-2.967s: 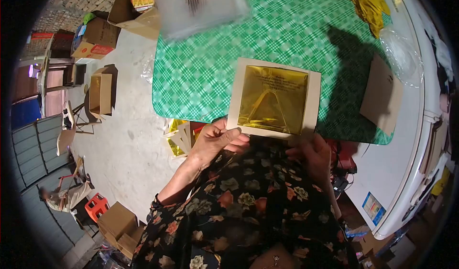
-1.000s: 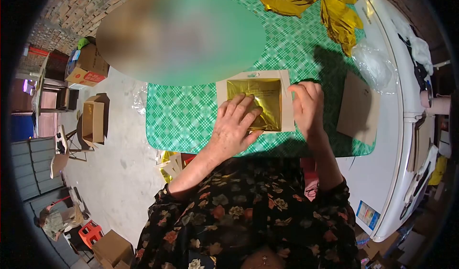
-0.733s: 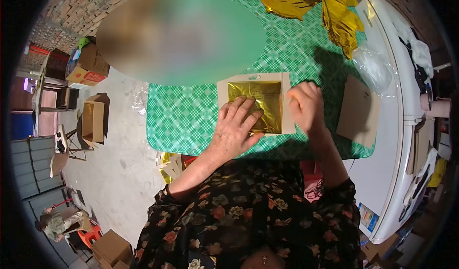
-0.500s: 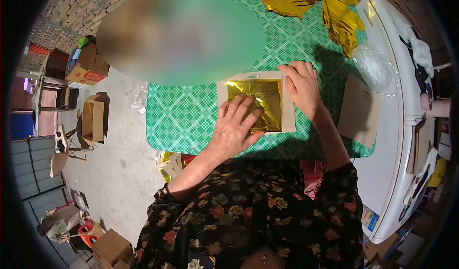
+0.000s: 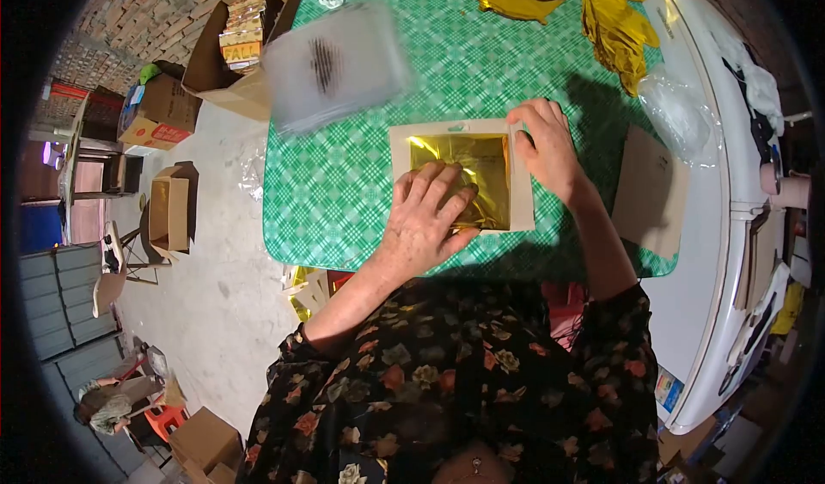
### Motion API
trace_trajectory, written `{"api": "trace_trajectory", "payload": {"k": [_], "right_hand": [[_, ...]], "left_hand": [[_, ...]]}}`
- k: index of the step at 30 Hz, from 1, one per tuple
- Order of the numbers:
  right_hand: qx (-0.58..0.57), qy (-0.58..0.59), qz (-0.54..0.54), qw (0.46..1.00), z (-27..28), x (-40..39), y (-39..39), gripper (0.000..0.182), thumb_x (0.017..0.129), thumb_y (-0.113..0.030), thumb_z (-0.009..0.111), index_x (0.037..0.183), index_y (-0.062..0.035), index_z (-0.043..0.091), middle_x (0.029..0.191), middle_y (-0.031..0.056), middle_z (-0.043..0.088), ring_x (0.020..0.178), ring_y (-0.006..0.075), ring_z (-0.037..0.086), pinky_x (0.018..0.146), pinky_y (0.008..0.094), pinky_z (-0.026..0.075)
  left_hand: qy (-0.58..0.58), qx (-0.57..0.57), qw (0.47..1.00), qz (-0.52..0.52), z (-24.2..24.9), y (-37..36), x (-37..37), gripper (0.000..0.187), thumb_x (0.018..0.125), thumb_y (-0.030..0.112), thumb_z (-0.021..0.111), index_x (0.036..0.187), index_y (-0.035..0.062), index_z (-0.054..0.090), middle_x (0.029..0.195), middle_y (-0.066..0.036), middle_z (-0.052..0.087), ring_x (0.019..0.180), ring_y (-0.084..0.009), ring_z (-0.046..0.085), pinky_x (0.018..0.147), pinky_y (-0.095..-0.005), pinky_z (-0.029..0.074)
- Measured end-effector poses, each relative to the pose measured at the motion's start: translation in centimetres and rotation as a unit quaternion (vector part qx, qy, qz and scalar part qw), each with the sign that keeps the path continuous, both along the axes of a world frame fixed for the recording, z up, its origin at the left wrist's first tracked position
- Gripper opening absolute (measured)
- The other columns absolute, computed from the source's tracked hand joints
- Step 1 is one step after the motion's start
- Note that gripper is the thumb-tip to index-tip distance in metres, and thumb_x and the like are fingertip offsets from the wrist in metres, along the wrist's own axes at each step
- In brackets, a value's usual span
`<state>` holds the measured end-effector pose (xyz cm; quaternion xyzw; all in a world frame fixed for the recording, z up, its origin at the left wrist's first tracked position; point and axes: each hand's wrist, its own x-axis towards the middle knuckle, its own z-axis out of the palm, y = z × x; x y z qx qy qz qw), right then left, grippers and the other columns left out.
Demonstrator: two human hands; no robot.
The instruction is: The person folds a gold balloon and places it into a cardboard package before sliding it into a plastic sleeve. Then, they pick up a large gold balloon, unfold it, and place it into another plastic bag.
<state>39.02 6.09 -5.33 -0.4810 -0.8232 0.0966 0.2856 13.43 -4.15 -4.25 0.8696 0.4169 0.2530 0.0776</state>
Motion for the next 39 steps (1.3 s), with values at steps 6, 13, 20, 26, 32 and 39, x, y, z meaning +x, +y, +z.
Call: {"api": "trace_trajectory", "payload": {"k": [6,13,20,26,32,39], "right_hand": [[-0.01,-0.002,0.015,1.0,-0.3,-0.2,-0.1,0.025,0.082,0.0,0.059,0.105,-0.0099,0.062,0.115,0.0083,0.058,0.113,0.0333,0.051,0.098,0.0456,0.041],[0.11,0.039,-0.04,0.992,0.5,-0.5,-5.9,0.026,0.083,0.0,0.06,0.109,-0.0022,0.063,0.111,0.0152,0.061,0.104,0.0369,0.056,0.092,0.0473,0.044],[0.093,-0.005,0.023,0.995,-1.4,-2.7,-17.9,0.034,0.086,-0.01,0.065,0.118,-0.0007,0.064,0.119,0.0135,0.064,0.108,0.0325,0.062,0.093,0.0445,0.05],[0.064,-0.03,-0.007,0.997,-2.2,-5.0,-19.4,0.039,0.099,-0.02,0.06,0.135,-0.0037,0.055,0.134,0.0116,0.058,0.13,0.0282,0.052,0.109,0.0455,0.045],[0.109,-0.031,-0.018,0.993,-2.3,-5.3,-19.2,0.035,0.104,-0.024,0.054,0.134,-0.0058,0.054,0.13,0.0097,0.058,0.128,0.0259,0.053,0.107,0.0427,0.046],[0.157,-0.022,-0.029,0.987,-2.8,-5.4,-18.7,0.029,0.105,-0.022,0.05,0.129,-0.0073,0.058,0.125,0.0081,0.06,0.121,0.0235,0.057,0.103,0.0413,0.049]], "left_hand": [[-0.007,0.006,1.0,-0.01,-0.1,0.0,0.0,0.057,0.084,0.042,0.077,0.128,0.0092,0.064,0.137,-0.017,0.056,0.131,-0.0363,0.049,0.105,-0.0519,0.037],[0.0,0.01,1.0,-0.007,-0.4,0.0,-0.1,0.061,0.084,0.045,0.076,0.133,0.0117,0.062,0.141,-0.017,0.055,0.132,-0.0361,0.049,0.106,-0.0515,0.037],[0.052,0.02,0.998,-0.024,0.4,0.0,0.3,0.064,0.086,0.05,0.072,0.14,0.0185,0.06,0.148,-0.014,0.05,0.138,-0.0357,0.045,0.111,-0.0521,0.035],[0.045,0.02,0.997,-0.059,-0.1,0.8,0.5,0.061,0.087,0.048,0.071,0.139,0.016,0.061,0.147,-0.013,0.052,0.138,-0.0341,0.047,0.109,-0.0496,0.036],[0.03,-0.004,0.998,-0.057,0.0,1.2,0.6,0.062,0.086,0.045,0.074,0.138,0.0147,0.061,0.144,-0.013,0.055,0.135,-0.0332,0.05,0.108,-0.0485,0.037],[0.053,-0.005,0.995,-0.08,1.3,1.7,0.5,0.071,0.077,0.041,0.079,0.141,0.0165,0.059,0.144,-0.01,0.054,0.132,-0.0328,0.051,0.107,-0.0493,0.04]]}}
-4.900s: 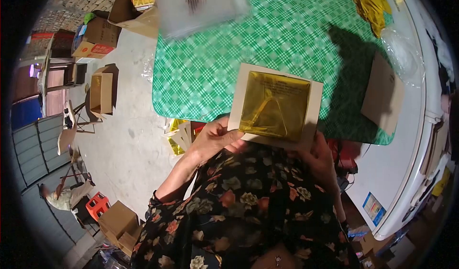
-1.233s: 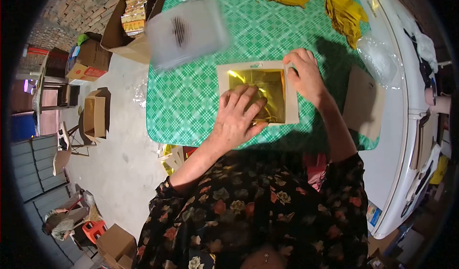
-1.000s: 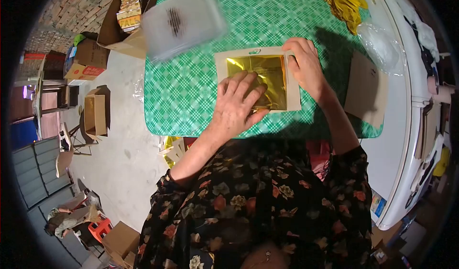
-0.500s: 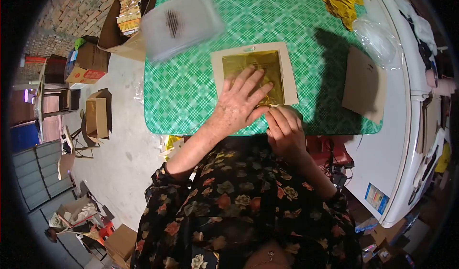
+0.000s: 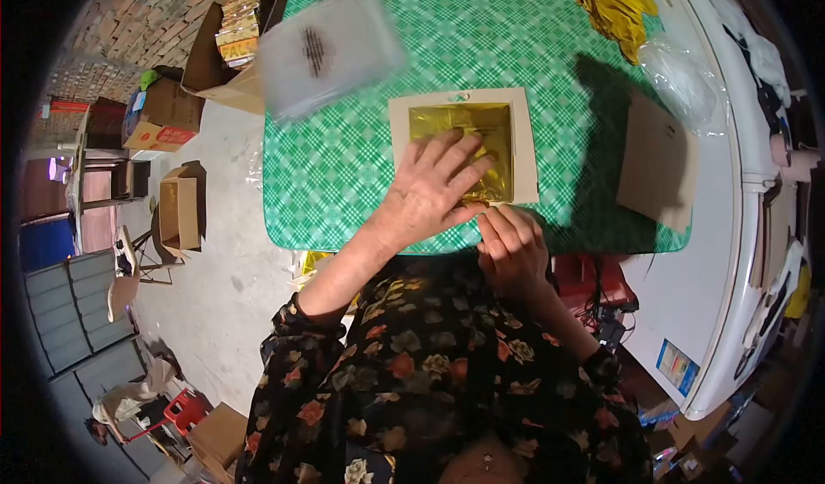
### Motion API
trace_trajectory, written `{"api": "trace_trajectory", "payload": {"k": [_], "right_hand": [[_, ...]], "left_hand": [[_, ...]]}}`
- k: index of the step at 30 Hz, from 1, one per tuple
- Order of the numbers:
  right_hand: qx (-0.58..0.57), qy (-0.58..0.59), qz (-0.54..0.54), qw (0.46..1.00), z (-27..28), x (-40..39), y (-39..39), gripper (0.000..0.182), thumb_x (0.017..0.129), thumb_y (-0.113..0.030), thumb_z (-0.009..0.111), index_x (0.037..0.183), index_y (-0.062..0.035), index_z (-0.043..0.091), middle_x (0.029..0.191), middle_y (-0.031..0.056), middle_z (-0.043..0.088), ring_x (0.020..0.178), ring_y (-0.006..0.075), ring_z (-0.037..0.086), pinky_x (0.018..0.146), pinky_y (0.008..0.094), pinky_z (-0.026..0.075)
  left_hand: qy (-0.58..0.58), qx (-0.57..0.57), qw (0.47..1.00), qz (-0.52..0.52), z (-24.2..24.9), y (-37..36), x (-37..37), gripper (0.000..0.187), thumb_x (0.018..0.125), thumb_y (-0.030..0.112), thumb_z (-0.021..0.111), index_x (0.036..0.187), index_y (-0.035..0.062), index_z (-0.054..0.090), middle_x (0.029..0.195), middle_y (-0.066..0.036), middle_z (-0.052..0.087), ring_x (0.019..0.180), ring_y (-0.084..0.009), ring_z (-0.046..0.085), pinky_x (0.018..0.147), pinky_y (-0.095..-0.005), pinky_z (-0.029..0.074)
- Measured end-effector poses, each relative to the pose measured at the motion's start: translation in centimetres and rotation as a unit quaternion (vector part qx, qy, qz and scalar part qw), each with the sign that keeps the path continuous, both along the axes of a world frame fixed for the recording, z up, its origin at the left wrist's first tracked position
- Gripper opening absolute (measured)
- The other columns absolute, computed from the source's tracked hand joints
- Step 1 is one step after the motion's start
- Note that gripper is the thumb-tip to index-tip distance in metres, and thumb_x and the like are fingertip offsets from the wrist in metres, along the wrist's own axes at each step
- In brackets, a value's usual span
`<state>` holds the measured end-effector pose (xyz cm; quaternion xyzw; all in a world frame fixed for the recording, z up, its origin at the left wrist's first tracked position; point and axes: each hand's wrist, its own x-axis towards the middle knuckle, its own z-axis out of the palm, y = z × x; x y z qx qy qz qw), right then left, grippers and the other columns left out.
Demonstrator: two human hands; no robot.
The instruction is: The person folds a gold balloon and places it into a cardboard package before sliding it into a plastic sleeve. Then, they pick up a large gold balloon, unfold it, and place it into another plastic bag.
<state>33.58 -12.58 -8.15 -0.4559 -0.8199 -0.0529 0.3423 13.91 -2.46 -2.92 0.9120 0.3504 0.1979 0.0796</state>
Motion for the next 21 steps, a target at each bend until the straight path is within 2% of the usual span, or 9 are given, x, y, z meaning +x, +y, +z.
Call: {"api": "trace_trajectory", "payload": {"k": [7,21], "right_hand": [[-0.002,0.001,0.0,1.0,0.45,-0.07,0.1,0.026,0.103,-0.02,0.051,0.122,-0.0058,0.062,0.122,0.0075,0.061,0.117,0.0233,0.059,0.1,0.0417,0.052],[-0.018,0.001,0.0,1.0,0.61,0.03,0.2,0.025,0.096,-0.017,0.055,0.113,-0.0042,0.069,0.12,0.0072,0.064,0.115,0.0236,0.063,0.1,0.0425,0.053]], "left_hand": [[0.022,-0.001,0.999,-0.039,0.91,0.59,-0.42,0.073,0.078,0.042,0.079,0.142,0.0165,0.057,0.145,-0.008,0.054,0.132,-0.0317,0.052,0.106,-0.0496,0.043],[0.029,-0.02,0.999,-0.031,0.21,0.53,-0.63,0.074,0.076,0.041,0.081,0.142,0.0169,0.057,0.149,-0.007,0.052,0.135,-0.0307,0.05,0.104,-0.0496,0.041]]}}
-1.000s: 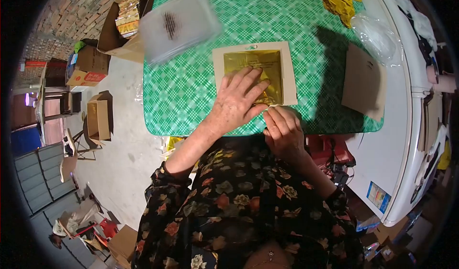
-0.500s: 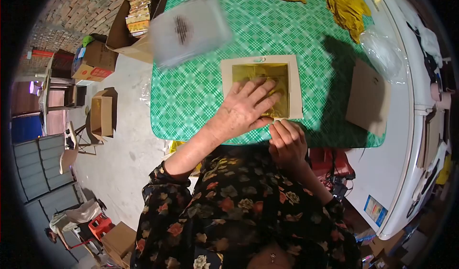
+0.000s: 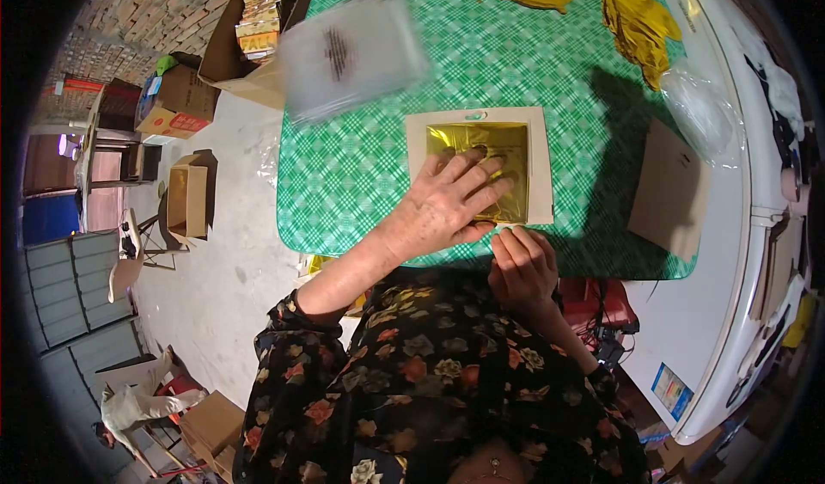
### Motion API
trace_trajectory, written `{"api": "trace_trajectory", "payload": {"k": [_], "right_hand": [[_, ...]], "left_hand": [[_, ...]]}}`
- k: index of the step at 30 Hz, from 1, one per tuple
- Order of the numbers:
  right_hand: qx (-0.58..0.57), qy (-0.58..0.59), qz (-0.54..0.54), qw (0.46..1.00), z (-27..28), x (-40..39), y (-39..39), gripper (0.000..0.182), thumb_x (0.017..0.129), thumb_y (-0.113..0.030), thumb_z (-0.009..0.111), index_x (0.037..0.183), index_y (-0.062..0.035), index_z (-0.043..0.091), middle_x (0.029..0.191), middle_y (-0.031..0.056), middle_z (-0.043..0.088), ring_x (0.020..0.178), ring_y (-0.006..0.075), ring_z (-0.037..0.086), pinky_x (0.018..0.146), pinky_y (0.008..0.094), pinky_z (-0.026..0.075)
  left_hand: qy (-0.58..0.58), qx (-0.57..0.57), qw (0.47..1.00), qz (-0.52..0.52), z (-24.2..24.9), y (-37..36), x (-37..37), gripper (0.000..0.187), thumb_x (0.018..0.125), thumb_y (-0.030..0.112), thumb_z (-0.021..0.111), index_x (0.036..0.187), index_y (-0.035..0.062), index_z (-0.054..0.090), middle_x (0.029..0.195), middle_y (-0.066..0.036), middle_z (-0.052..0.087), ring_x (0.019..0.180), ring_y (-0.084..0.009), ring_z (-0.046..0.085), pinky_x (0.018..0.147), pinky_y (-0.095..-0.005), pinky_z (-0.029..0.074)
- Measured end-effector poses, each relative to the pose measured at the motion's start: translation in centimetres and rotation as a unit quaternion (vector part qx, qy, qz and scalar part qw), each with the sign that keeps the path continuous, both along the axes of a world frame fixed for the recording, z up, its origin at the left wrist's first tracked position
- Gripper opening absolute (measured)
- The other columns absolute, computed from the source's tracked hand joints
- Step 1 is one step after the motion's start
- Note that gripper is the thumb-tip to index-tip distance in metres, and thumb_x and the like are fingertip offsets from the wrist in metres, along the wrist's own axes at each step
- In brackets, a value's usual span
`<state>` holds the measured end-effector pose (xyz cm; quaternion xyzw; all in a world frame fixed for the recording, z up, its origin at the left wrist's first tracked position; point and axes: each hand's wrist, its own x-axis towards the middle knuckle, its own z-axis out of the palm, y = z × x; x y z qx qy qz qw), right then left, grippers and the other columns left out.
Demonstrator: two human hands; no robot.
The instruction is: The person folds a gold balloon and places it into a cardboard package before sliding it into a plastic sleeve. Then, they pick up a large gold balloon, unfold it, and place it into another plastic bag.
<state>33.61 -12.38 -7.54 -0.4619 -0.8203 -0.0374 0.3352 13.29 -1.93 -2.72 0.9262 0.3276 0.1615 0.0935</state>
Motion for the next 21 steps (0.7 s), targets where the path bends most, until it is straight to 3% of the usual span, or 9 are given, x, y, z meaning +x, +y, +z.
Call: {"api": "trace_trajectory", "payload": {"k": [14,21], "right_hand": [[-0.007,-0.001,-0.001,1.0,-0.2,0.1,-0.2,0.029,0.091,-0.018,0.057,0.114,-0.0035,0.069,0.121,0.0086,0.065,0.117,0.0249,0.063,0.102,0.0459,0.052],[-0.007,0.006,-0.002,1.0,0.1,0.0,-0.2,0.028,0.094,-0.016,0.057,0.117,-0.0048,0.067,0.122,0.0085,0.064,0.117,0.025,0.062,0.104,0.046,0.049]], "left_hand": [[-0.05,0.067,0.996,0.025,-1.1,-0.4,0.6,0.067,0.08,0.028,0.075,0.143,0.0176,0.056,0.153,-0.01,0.048,0.144,-0.0353,0.041,0.114,-0.0577,0.032],[-0.06,0.027,0.998,0.024,-1.4,-0.8,0.1,0.069,0.08,0.033,0.076,0.145,0.0164,0.055,0.154,-0.011,0.047,0.145,-0.0367,0.04,0.117,-0.0596,0.029]]}}
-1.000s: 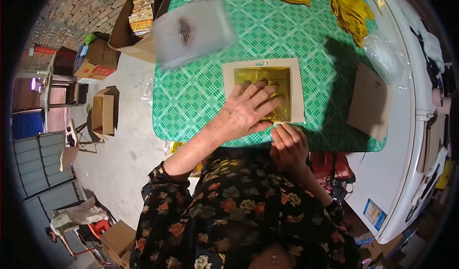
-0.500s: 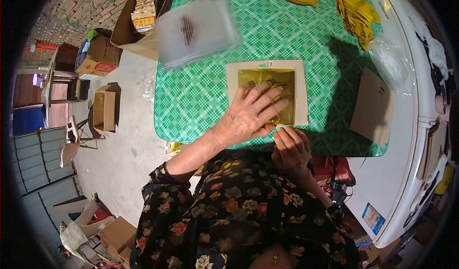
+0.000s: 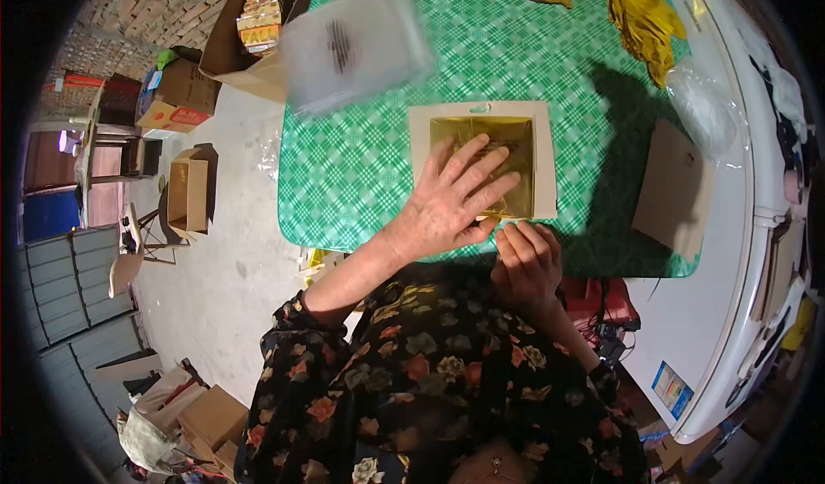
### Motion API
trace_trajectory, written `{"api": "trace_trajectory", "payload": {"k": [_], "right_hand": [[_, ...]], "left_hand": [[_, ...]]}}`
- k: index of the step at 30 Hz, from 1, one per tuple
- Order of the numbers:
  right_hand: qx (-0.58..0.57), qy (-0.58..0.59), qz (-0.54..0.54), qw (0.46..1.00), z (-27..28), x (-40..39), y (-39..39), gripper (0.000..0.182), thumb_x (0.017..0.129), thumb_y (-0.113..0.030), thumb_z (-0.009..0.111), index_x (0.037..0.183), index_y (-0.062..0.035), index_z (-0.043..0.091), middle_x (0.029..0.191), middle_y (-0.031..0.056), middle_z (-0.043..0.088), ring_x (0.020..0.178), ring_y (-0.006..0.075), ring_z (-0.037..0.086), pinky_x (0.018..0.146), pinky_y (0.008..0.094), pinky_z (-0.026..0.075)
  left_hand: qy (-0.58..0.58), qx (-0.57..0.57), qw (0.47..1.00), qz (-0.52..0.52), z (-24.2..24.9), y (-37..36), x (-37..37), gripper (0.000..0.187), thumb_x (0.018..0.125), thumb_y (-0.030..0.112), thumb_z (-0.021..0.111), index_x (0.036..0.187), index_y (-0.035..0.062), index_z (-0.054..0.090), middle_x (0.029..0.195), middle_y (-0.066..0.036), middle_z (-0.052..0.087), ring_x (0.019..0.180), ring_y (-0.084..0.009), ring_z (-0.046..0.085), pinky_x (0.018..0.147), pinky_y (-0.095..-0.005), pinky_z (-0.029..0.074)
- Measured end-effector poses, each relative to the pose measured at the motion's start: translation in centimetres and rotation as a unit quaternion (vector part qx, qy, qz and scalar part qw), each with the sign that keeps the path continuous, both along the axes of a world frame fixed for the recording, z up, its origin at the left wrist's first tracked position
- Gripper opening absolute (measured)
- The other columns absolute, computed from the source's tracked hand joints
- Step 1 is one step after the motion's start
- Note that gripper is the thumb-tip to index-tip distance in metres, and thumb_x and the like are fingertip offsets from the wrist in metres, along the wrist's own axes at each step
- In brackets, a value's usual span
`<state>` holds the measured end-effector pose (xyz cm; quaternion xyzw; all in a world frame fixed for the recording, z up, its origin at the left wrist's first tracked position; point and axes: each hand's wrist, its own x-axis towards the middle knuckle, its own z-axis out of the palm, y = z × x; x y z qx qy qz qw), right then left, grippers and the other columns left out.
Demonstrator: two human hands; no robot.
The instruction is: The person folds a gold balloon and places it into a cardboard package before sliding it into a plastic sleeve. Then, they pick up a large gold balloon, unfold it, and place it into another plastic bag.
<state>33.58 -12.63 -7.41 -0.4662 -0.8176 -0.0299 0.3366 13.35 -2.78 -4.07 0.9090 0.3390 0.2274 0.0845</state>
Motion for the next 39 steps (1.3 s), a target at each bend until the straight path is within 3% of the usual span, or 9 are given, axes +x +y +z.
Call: {"api": "trace_trajectory", "payload": {"k": [7,10,14,17,21,28,35,39], "right_hand": [[0.016,-0.013,-0.002,1.0,-0.3,0.0,-0.4,0.029,0.095,-0.014,0.057,0.123,-0.0089,0.059,0.121,0.0066,0.058,0.116,0.0246,0.057,0.099,0.0454,0.047],[0.007,-0.04,-0.006,0.999,-0.1,-0.1,-1.3,0.03,0.096,-0.018,0.059,0.125,-0.011,0.057,0.12,0.0058,0.056,0.116,0.0233,0.056,0.099,0.0443,0.046],[-0.019,-0.048,0.009,0.999,0.4,-0.2,-2.2,0.028,0.1,-0.029,0.062,0.124,-0.0138,0.06,0.119,0.0049,0.053,0.117,0.0225,0.052,0.1,0.0451,0.043],[-0.004,-0.058,0.005,0.998,-0.1,-0.5,-2.3,0.03,0.099,-0.03,0.062,0.125,-0.0151,0.061,0.12,0.005,0.053,0.118,0.0232,0.051,0.1,0.0463,0.042],[0.007,-0.071,0.026,0.997,-0.7,-0.7,-1.9,0.036,0.089,-0.023,0.071,0.124,-0.0174,0.064,0.112,0.0036,0.058,0.106,0.0242,0.057,0.093,0.0469,0.045],[0.046,-0.064,0.038,0.996,-1.0,-1.2,-1.7,0.032,0.081,-0.016,0.076,0.113,-0.0166,0.067,0.106,0.0022,0.057,0.098,0.0236,0.058,0.084,0.0453,0.048],[0.042,-0.027,0.085,0.995,-0.8,-0.5,-1.9,0.036,0.082,-0.012,0.076,0.116,-0.0165,0.064,0.107,-0.0003,0.054,0.096,0.0207,0.059,0.084,0.0425,0.05],[0.006,-0.02,0.027,0.999,1.1,0.9,-2.5,0.029,0.087,-0.023,0.069,0.113,-0.0093,0.067,0.105,0.0048,0.061,0.096,0.0251,0.06,0.084,0.0446,0.05]], "left_hand": [[-0.006,-0.032,0.999,0.022,0.3,-1.1,-1.8,0.071,0.081,0.037,0.08,0.144,0.0133,0.056,0.151,-0.014,0.049,0.143,-0.0377,0.041,0.119,-0.0572,0.029],[-0.049,-0.059,0.996,0.044,1.2,-2.0,-3.0,0.068,0.08,0.032,0.082,0.14,0.0095,0.058,0.148,-0.016,0.051,0.14,-0.0393,0.044,0.115,-0.0564,0.036],[-0.06,-0.082,0.991,0.083,0.4,-4.2,-4.9,0.064,0.081,0.026,0.082,0.138,0.0075,0.059,0.146,-0.017,0.052,0.14,-0.04,0.045,0.115,-0.0558,0.037],[-0.05,-0.087,0.991,0.092,0.8,-6.1,-5.4,0.064,0.081,0.027,0.082,0.138,0.0074,0.06,0.146,-0.017,0.053,0.14,-0.0403,0.045,0.115,-0.0554,0.037],[-0.059,-0.091,0.988,0.114,0.8,-7.7,-6.1,0.059,0.084,0.024,0.08,0.138,0.0075,0.06,0.146,-0.017,0.053,0.14,-0.039,0.045,0.115,-0.0537,0.038],[-0.068,-0.066,0.981,0.167,0.1,-8.0,-6.2,0.055,0.086,0.02,0.079,0.136,0.0072,0.061,0.143,-0.014,0.054,0.133,-0.0373,0.051,0.107,-0.0479,0.043],[-0.068,-0.084,0.979,0.171,0.8,-9.1,-6.0,0.053,0.084,0.01,0.078,0.134,0.0062,0.062,0.139,-0.012,0.058,0.124,-0.0347,0.055,0.1,-0.0464,0.045],[-0.036,-0.081,0.98,0.176,1.2,-11.2,-6.4,0.044,0.086,0.013,0.077,0.128,0.0068,0.066,0.135,-0.011,0.06,0.123,-0.0334,0.055,0.098,-0.0458,0.045]]}}
